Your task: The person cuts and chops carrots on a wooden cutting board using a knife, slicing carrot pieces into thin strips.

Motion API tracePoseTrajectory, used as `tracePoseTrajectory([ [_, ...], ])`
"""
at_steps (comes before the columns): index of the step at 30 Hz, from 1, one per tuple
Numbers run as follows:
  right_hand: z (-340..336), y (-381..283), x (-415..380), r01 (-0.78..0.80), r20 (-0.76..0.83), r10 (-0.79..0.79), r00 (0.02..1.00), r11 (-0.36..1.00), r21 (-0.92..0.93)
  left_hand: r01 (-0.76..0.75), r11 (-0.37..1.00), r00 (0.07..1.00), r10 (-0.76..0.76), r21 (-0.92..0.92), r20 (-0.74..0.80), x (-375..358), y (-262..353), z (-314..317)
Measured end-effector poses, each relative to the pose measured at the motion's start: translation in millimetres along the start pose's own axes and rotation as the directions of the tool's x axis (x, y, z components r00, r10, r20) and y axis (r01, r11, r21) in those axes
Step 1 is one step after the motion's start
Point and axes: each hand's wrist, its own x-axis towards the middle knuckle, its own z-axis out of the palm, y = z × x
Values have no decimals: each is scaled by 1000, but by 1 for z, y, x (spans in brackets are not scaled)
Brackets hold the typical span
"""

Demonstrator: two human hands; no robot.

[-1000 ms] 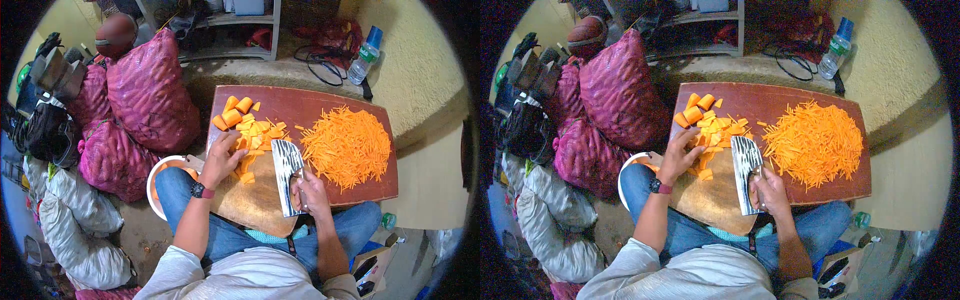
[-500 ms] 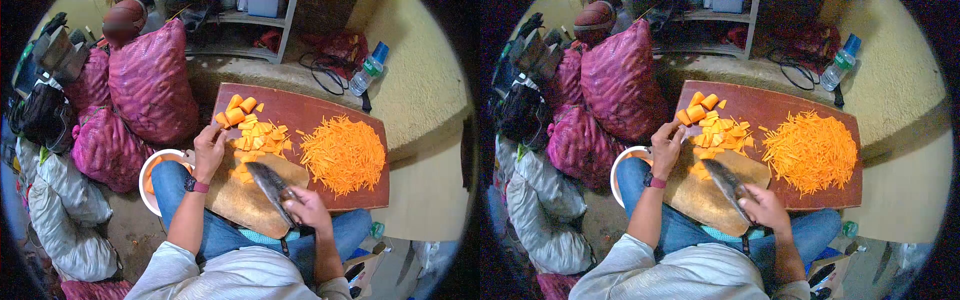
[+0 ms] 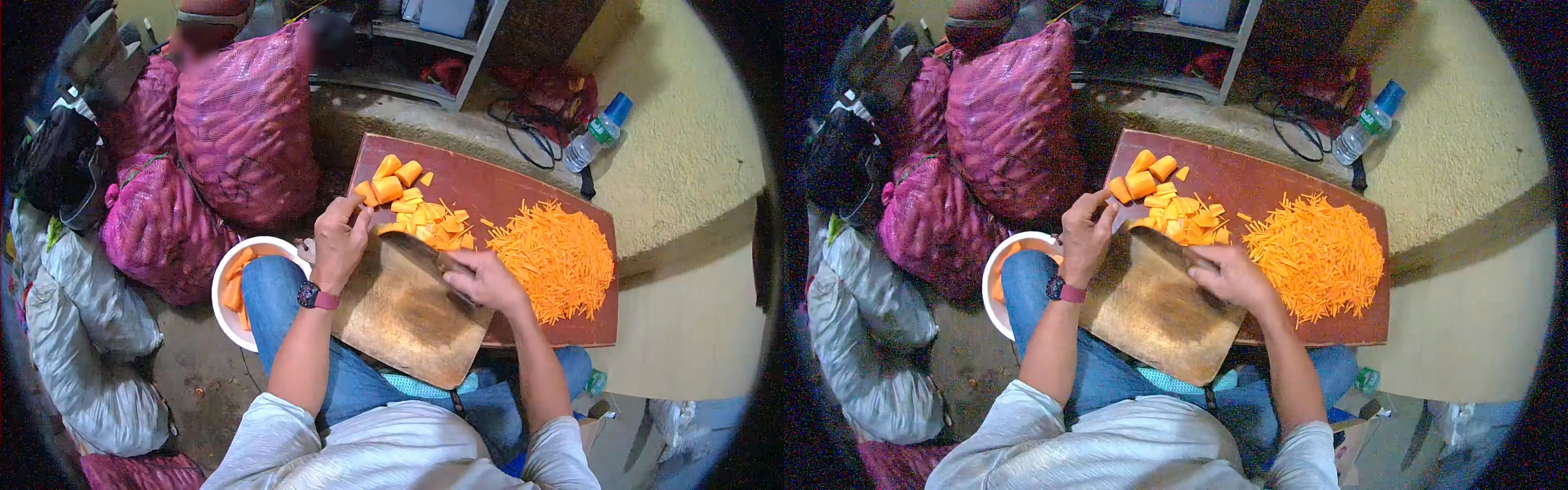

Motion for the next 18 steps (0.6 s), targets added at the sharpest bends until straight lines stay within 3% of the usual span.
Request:
tracePoseTrajectory([
  [4, -10, 12, 15, -44, -46, 48, 998, 996, 83, 44, 997, 995, -50, 68, 86, -2, -2, 0],
  [6, -13, -1, 12, -123, -90, 136, 987, 983, 132, -81, 989, 994, 71, 124, 78, -3, -7, 2],
  [12, 7, -28, -34, -54, -229, 67, 971, 997, 60, -86, 980, 990, 63, 182, 126, -6, -13, 7],
  [16, 18, -31, -51, -119, -89, 117, 989, 993, -18, -97, 974, 978, 55, 205, 202, -8, -7, 5],
  [18, 21, -33, -60, -96, -136, 99, 986, 995, 32, -92, 974, 975, 45, 208, 218, -7, -8, 4],
])
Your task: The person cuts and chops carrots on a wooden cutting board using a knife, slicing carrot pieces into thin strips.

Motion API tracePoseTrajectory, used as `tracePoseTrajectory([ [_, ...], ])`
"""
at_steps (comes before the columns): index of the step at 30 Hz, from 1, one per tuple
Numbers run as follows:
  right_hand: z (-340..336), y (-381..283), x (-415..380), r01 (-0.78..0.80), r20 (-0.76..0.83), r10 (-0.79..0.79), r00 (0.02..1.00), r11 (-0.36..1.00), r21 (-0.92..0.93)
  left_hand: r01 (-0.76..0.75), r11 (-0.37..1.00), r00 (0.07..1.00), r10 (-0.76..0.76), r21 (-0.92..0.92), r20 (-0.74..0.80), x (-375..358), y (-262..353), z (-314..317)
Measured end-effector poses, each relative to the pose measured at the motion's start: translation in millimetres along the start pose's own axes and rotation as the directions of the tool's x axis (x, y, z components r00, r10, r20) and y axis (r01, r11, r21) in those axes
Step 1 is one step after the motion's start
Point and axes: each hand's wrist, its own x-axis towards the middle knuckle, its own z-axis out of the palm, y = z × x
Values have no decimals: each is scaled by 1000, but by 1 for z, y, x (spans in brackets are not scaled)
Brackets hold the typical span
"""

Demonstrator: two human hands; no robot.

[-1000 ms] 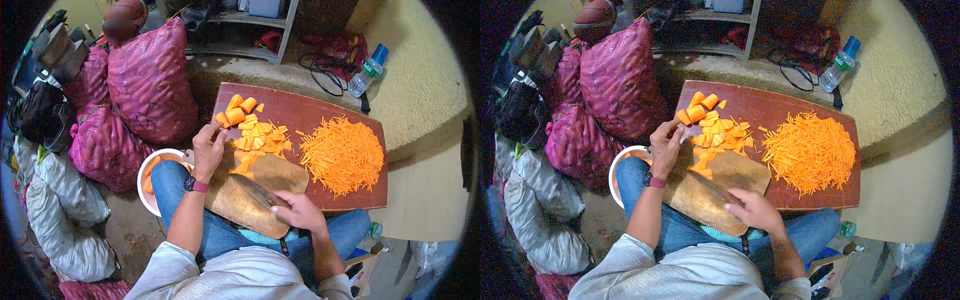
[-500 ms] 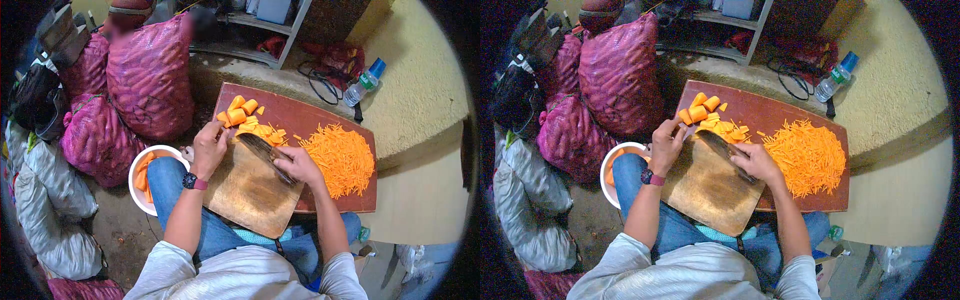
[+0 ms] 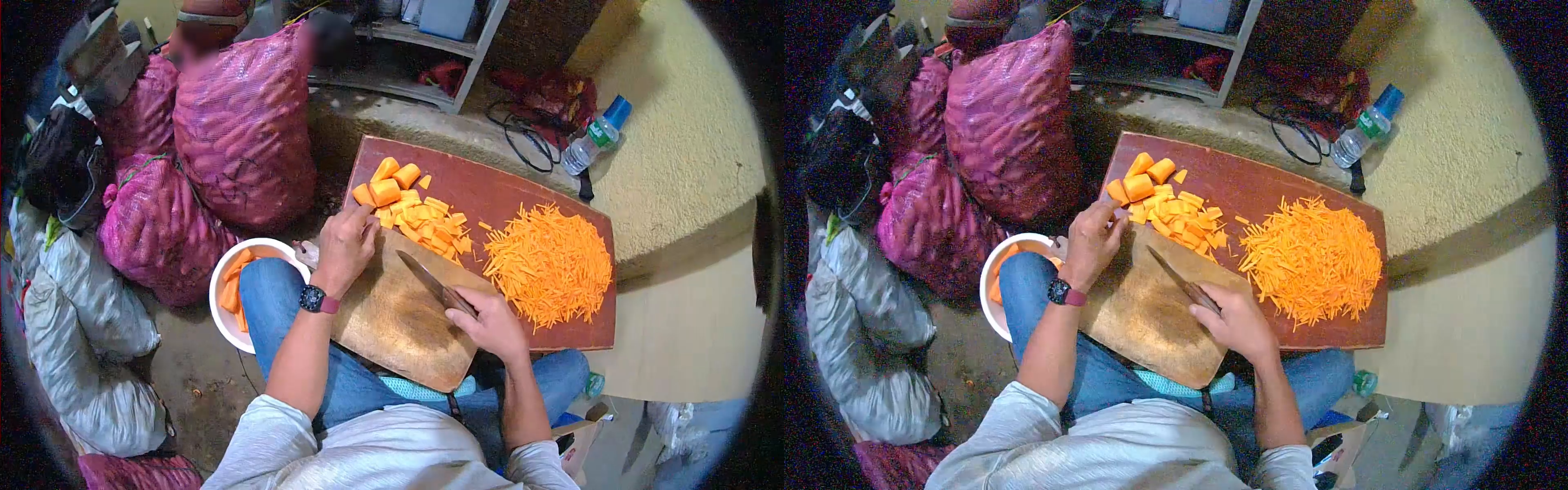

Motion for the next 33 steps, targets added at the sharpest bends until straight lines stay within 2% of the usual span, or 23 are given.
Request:
tracePoseTrajectory([
  [3, 5, 3, -8, 40, -82, -31, 996, 994, 106, -50, 995, 998, 54, 84, -42, -3, -6, 3],
  [5, 7, 12, -7, 20, -29, -22, 999, 999, -45, -54, 994, 998, 57, 95, -38, -3, -5, 4],
  [7, 7, 12, -7, 49, -27, -51, 998, 998, -48, -66, 992, 997, 69, 104, -26, -4, -2, 7],
  [9, 2, 8, -4, 82, -29, -84, 996, 995, -54, 28, 999, 999, -27, -18, 19, -3, -2, 12],
  [10, 0, 7, -7, 62, -21, -63, 998, 997, -39, 13, 1000, 999, -13, 5, 36, -1, 0, 12],
  [12, 2, 6, -11, 35, -8, -36, 999, 999, -30, -98, 992, 994, 102, 82, -48, 8, -3, 17],
  [14, 6, 8, -11, 84, 9, -83, 996, 985, -153, -80, 992, 995, 86, 97, -52, 20, -9, 18],
  [17, 18, 15, -13, 125, 40, -120, 992, 983, -136, -33, 960, 997, 13, 277, 74, 45, -26, 14],
  [18, 19, 12, -14, 127, 34, -124, 992, 982, -137, -40, 960, 997, 20, 277, 72, 49, -43, 16],
  [20, 19, 8, -15, 119, 50, -113, 992, 982, -145, 44, 985, 980, -75, 168, 186, 54, -83, 29],
  [21, 18, 9, -14, 116, 44, -110, 993, 983, -144, 116, 973, 953, -166, 202, 253, 54, -82, 27],
  [22, 19, 11, -14, 125, 35, -122, 992, 986, -114, 114, 973, 952, -164, 200, 258, 55, -82, 27],
  [26, 18, 11, -13, 108, 58, -105, 993, 993, -43, 94, 971, 967, -142, 222, 212, 50, -71, 26],
  [28, 21, 15, -14, 125, 40, -123, 992, 990, -59, 74, 946, 975, -135, 315, 175, 48, -59, 26],
  [30, 20, 13, -13, 144, 14, -143, 990, 987, -77, 38, 947, 987, -85, 319, 134, 46, -56, 29],
  [33, 14, 5, -13, 111, 63, -108, 992, 992, -57, 35, 940, 992, -73, 338, 102, 44, -47, 28],
])
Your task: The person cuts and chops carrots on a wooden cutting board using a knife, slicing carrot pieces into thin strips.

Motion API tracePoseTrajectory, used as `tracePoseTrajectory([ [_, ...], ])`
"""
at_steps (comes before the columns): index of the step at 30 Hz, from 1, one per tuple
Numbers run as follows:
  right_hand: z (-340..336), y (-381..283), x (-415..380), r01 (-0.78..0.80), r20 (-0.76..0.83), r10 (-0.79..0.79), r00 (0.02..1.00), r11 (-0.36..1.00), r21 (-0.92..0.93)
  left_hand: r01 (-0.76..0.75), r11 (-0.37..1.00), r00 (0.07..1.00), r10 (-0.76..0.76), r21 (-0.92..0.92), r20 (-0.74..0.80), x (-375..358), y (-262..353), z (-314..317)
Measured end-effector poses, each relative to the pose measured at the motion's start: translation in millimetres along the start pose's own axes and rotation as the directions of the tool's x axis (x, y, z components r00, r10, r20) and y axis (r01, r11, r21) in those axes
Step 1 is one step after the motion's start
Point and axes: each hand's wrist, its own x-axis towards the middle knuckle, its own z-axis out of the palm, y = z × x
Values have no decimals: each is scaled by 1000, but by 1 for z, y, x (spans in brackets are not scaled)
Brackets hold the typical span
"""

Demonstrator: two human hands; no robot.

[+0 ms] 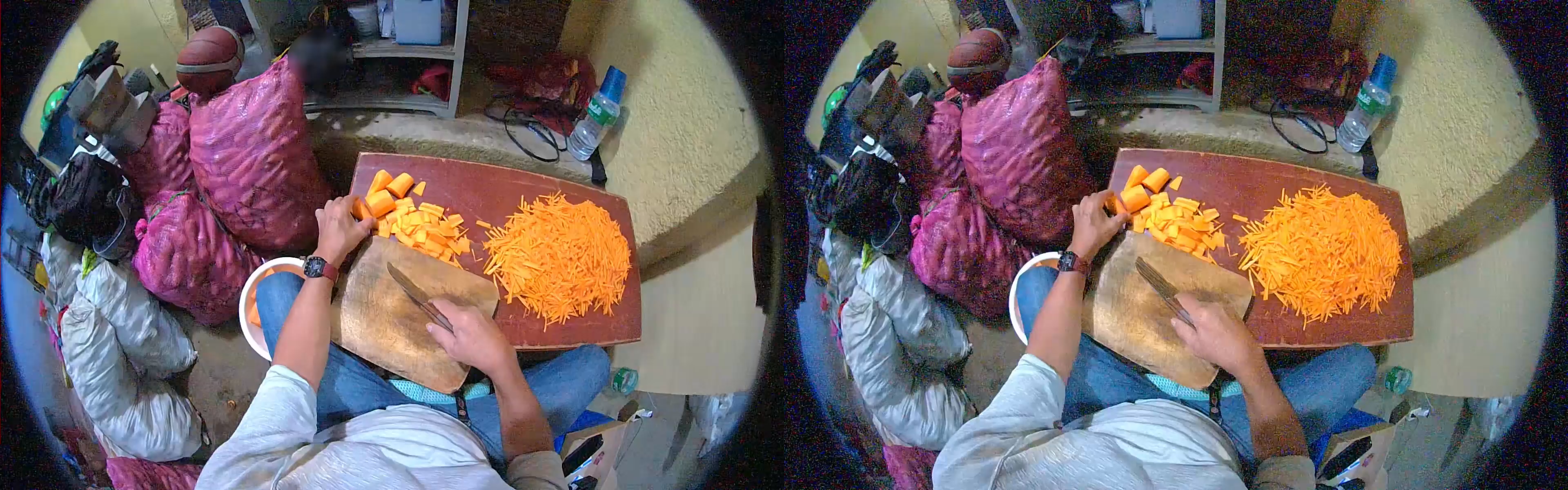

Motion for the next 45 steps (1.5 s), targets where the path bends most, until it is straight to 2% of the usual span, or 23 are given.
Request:
tracePoseTrajectory([
  [3, 1, 3, -1, -1, -7, 1, 1000, 1000, 13, 40, 996, 996, -46, -85, -78, -4, 2, -8],
  [5, 4, 8, -2, -14, -20, 15, 1000, 997, 79, 38, 999, 998, -39, -16, -39, -10, 17, -32],
  [7, 3, 10, -2, -42, -11, 43, 999, 991, 129, 97, 931, 995, -104, -353, 0, -21, 27, -46],
  [8, 3, 11, -2, -73, 4, 74, 997, 982, 175, 75, 924, 997, -74, -374, 15, -29, 35, -53],
  [9, 4, 16, -2, -72, 0, 73, 997, 982, 175, 196, 868, 979, -148, -457, 139, -38, 56, -70],
  [12, 1, 25, -4, 22, -102, 3, 995, 970, 240, 266, 878, 935, -136, -397, 327, -70, 67, -70],
  [14, -11, 15, -9, -83, -89, 104, 991, 973, 217, 306, 856, 900, -116, -418, 420, -94, 92, -74],
  [15, -12, 13, -11, -82, -91, 103, 990, 974, 210, 181, 907, 912, -9, -381, 410, -105, 91, -62],
  [17, -12, 10, -15, -90, -129, 99, 987, 993, 79, 47, 943, 895, 106, -328, 432, -116, 110, -60],
  [18, -11, 5, -17, -87, -126, 96, 987, 993, 75, 50, 943, 898, 102, -329, 429, -119, 115, -58],
  [20, -9, -7, -22, -106, -155, 78, 985, 978, -181, -164, 962, 899, 237, -220, 368, -122, 121, -53],
  [21, -3, -5, -25, -106, -159, 76, 984, 977, -186, -167, 961, 900, 241, -222, 363, -123, 119, -50],
  [23, 16, 7, -32, -103, -153, 52, 987, 932, -346, -188, 952, 894, 268, -243, 358, -125, 112, -43],
  [24, 19, 9, -35, -66, -148, 20, 989, 946, -318, -190, 950, 893, 272, -250, 357, -128, 110, -44],
  [26, 27, 9, -41, -72, -156, 16, 988, 931, -358, -229, 922, 933, 299, -312, 199, -133, 103, -44],
  [27, 30, 8, -44, -73, -160, 10, 987, 917, -391, -226, 921, 933, 298, -316, 202, -136, 100, -44],
  [29, 37, 11, -46, -73, -167, 7, 986, 917, -393, -229, 890, 948, 295, -395, 115, -137, 99, -47],
  [34, 34, 7, -46, -74, -157, 7, 988, 901, -428, -246, 873, 932, 332, -420, 144, -136, 96, -51],
  [36, 35, 6, -50, -98, -254, -19, 967, 894, -438, -309, 849, 913, 391, -428, 116, -136, 94, -44],
  [39, 45, 19, -54, -64, -281, -117, 953, 824, -563, -274, 832, 925, 365, -481, 104, -140, 100, -37],
  [41, 50, 24, -54, -54, -279, -128, 952, 824, -563, -274, 841, 914, 378, -467, 145, -139, 102, -36],
  [43, 51, 24, -55, -46, -280, -138, 950, 824, -564, -323, 826, 918, 393, -462, 59, -138, 105, -34],
  [45, 51, 21, -51, -68, -308, -134, 942, 822, -565, -305, 825, 917, 389, -476, 87, -135, 105, -38],
])
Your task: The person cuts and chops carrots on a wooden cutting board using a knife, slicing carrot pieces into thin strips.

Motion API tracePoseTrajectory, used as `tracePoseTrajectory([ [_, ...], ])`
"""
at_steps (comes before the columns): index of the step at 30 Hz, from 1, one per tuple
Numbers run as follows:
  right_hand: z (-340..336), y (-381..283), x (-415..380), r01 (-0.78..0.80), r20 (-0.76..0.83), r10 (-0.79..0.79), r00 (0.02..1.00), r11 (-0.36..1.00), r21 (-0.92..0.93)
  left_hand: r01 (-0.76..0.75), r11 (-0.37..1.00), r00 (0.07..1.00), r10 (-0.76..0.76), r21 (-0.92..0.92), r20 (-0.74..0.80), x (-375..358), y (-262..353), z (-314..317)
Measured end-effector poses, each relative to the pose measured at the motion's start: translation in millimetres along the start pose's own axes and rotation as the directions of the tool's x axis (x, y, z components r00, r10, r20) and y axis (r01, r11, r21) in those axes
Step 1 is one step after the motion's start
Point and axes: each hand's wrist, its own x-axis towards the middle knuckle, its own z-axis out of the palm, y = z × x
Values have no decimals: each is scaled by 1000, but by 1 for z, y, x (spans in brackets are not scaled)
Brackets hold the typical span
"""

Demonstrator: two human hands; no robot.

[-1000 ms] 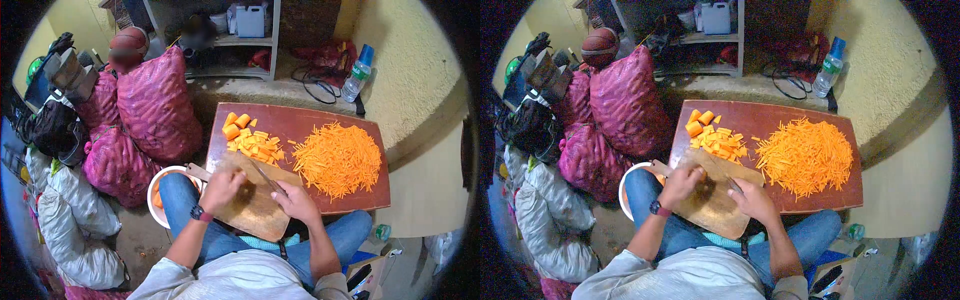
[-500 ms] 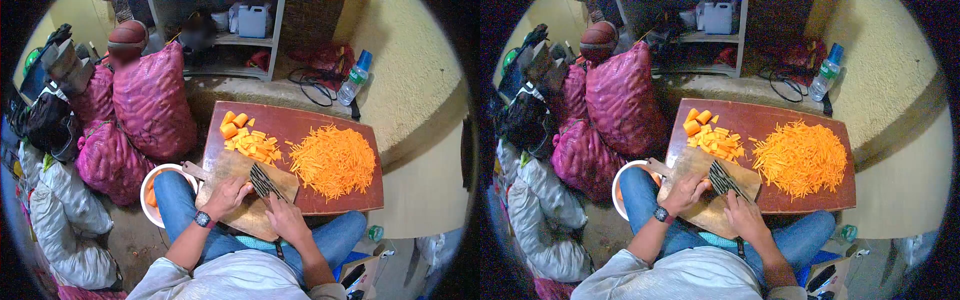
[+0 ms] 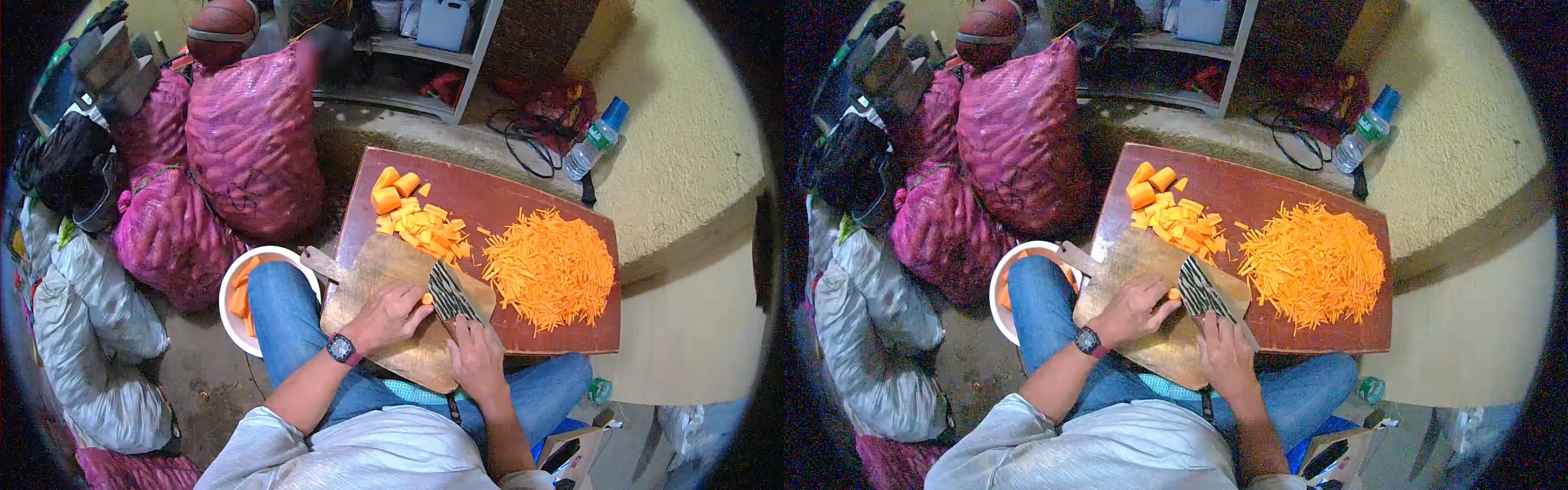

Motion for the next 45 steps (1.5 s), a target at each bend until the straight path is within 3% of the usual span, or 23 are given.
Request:
tracePoseTrajectory([
  [4, 2, -2, 5, -42, 19, 43, 999, 999, -18, 22, 999, 997, -20, -23, 76, 0, -3, -1],
  [45, 16, 9, 15, -30, -26, 31, 999, 999, 41, -5, 1000, 999, 5, -9, 33, 2, -2, 2],
])
